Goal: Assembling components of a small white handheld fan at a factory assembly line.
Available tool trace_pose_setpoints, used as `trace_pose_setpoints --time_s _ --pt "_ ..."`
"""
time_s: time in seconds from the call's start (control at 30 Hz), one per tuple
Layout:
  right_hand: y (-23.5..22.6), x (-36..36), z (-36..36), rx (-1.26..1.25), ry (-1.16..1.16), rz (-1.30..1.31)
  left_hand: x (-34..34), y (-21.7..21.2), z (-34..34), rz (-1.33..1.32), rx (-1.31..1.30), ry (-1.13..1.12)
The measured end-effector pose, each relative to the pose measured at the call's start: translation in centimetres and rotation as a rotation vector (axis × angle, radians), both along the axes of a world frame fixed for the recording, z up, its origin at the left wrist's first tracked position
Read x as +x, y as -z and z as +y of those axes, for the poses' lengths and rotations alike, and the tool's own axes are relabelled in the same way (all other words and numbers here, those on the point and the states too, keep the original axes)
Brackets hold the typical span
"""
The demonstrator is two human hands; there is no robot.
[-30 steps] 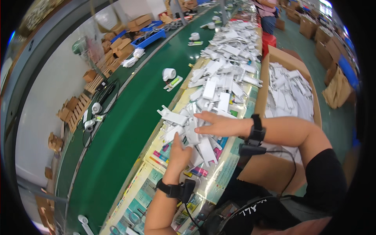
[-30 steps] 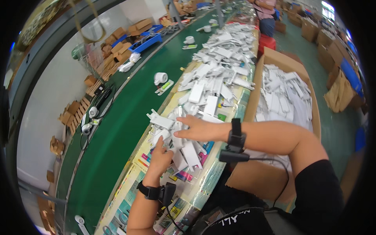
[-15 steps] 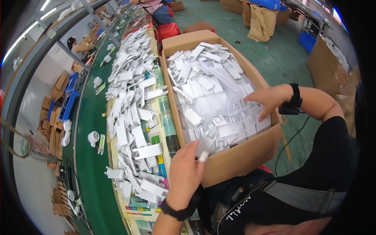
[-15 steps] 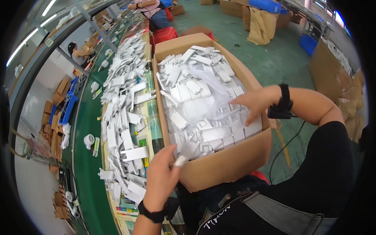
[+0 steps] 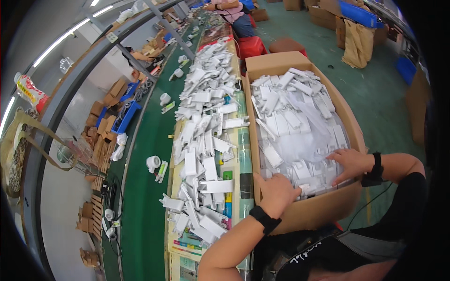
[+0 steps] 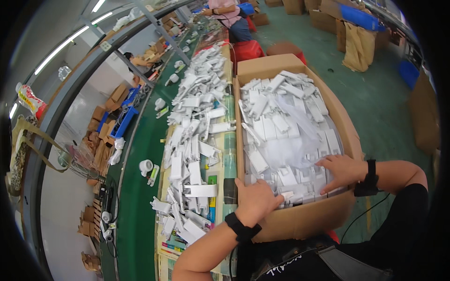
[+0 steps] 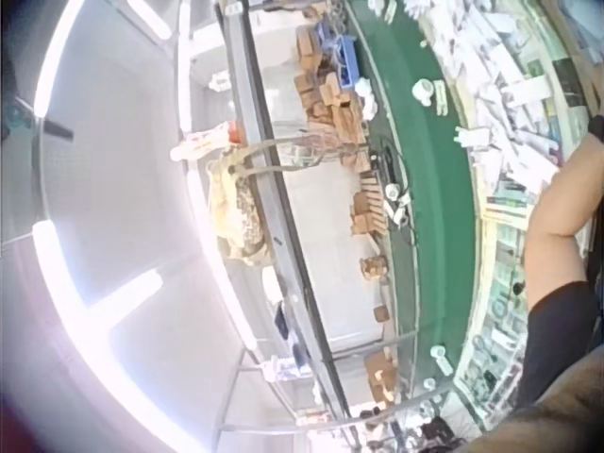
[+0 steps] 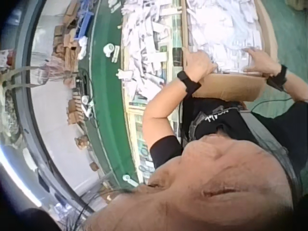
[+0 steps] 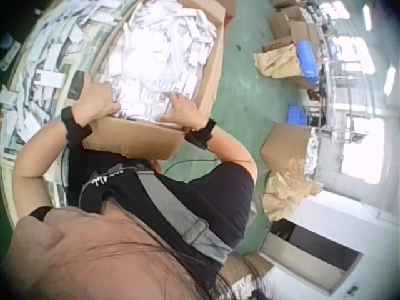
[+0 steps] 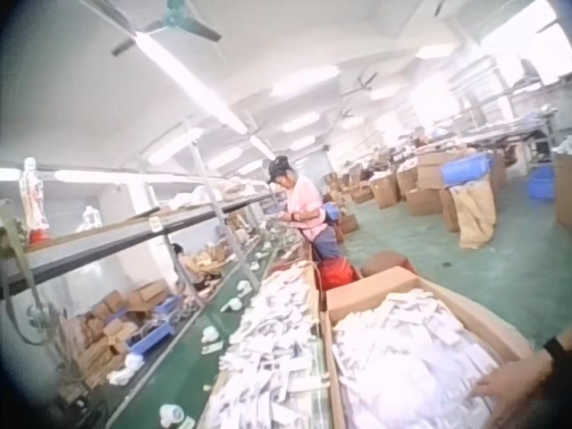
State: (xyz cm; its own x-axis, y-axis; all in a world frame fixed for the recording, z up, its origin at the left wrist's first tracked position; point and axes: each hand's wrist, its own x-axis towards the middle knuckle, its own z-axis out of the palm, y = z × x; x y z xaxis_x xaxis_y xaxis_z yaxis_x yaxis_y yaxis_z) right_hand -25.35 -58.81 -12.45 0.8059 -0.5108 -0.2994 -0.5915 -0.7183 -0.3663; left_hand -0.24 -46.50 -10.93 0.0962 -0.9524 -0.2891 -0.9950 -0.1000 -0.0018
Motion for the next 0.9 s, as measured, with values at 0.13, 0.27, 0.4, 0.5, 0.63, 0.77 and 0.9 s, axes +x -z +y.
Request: trace_pose_setpoints --time_s 0.13,0.27,0.4,0.5,0.63,0.77,0.9 --pt "-0.2 0.6 -0.5 0.046 0.019 -0.017 0.4 0.2 0.8 0.06 -0.174 0.049" --pt "-0.3 1.0 -0.5 0.124 0.029 -0.075 -0.2 -0.2 0.7 0.183 -0.256 -0.013" --pt "-0.8 1.1 -0.6 0.113 0.013 -0.099 -0.2 0.6 0.4 0.141 -0.31 0.069" --pt "-0.4 0.7 -1.1 0.134 -0.062 -0.071 -0.8 0.9 0.4 0.228 -0.164 0.047" --pt "-1.2 0.6 -0.3 0.196 -0.113 -0.097 -1.0 0.8 0.1 0.567 -0.097 -0.092" --pt "-1.8 1.0 -0.5 0.218 -0.184 -0.083 -1.6 1.6 0.1 0.51 -0.207 0.032" --pt "-0.5 1.1 -1.0 0.265 -0.245 -0.086 -2.5 2.1 -0.5 0.518 -0.194 -0.012"
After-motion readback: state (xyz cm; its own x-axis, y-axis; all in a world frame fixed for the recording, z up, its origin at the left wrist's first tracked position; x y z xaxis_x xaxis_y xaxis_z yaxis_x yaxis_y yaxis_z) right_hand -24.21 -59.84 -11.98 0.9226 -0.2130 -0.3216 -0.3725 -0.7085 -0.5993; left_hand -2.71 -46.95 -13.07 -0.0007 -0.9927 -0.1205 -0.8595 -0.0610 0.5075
